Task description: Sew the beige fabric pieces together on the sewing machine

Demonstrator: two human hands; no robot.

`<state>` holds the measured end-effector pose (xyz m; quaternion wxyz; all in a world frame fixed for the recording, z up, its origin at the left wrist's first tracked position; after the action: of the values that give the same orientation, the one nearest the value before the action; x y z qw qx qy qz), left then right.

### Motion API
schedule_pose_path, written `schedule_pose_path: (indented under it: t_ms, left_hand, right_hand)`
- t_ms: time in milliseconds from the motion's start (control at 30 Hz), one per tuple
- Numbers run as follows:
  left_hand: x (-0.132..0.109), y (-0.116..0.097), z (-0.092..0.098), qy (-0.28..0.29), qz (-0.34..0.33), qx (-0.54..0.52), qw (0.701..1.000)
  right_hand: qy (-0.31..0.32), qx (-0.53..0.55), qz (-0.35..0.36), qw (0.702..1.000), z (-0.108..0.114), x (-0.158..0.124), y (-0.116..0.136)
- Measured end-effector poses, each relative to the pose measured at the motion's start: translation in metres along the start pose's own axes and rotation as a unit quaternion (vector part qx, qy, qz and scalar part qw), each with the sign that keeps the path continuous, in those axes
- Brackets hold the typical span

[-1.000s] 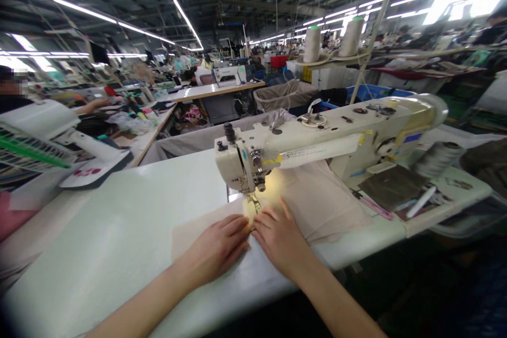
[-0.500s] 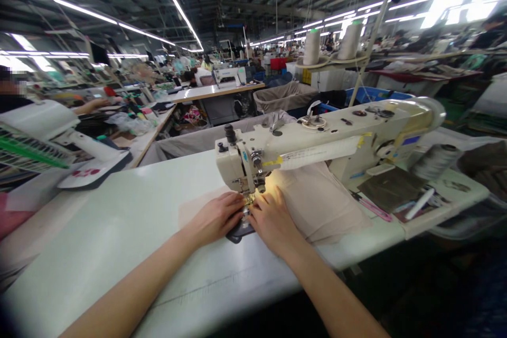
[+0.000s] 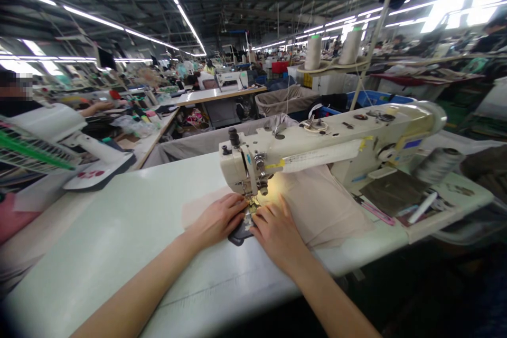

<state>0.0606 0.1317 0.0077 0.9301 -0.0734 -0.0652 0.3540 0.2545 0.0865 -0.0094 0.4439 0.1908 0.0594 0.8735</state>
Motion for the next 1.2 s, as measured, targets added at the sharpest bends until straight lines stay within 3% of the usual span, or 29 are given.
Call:
schedule_pose_path:
  t_ms: [333,533,633,733,800,967,1200]
  left_hand:
    - [0.003,-0.003,0.006,0.014,0.028,-0.011,0.999]
    - [0.002,0.007,0.019,0.047,0.046,-0.064,0.996]
    - [-0.009,0.012,0.026,0.095,0.134,0.022,0.986]
    - [-0.026,0.010,0.028,0.172,0.283,0.131,0.934]
    - [-0.037,0.003,0.029,0.194,0.345,0.147,0.907]
    - [-0.052,-0.016,0.028,0.200,0.410,0.139,0.879]
    - [-0.054,-0.022,0.034,0.191,0.433,0.104,0.875]
  right_hand:
    - [-0.008,0.004,-0.001,1.000,0.000,-0.005,0.002]
    - [-0.027,0.024,-0.002,0.999,0.000,-0.010,0.000]
    - [-0.063,0.028,-0.007,0.998,0.000,-0.017,-0.005]
    - [-0.089,0.031,-0.012,0.995,0.001,-0.026,-0.008]
    - [-0.093,0.038,-0.010,0.995,0.002,-0.033,-0.007]
    - [-0.070,0.080,0.024,0.994,0.007,-0.046,0.005]
    - [-0.023,0.065,0.004,0.998,0.000,-0.049,0.004]
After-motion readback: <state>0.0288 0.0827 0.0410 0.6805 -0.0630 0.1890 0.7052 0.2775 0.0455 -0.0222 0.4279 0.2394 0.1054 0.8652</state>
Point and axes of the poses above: each hand's wrist, its own x-axis towards the middle knuckle, its own z-axis out of the back of the hand, y = z × x, the point moved 2 cm from there along x, towards the middle knuckle, and after that the axes turned 9 degrees about y, right-handed, at the moved point
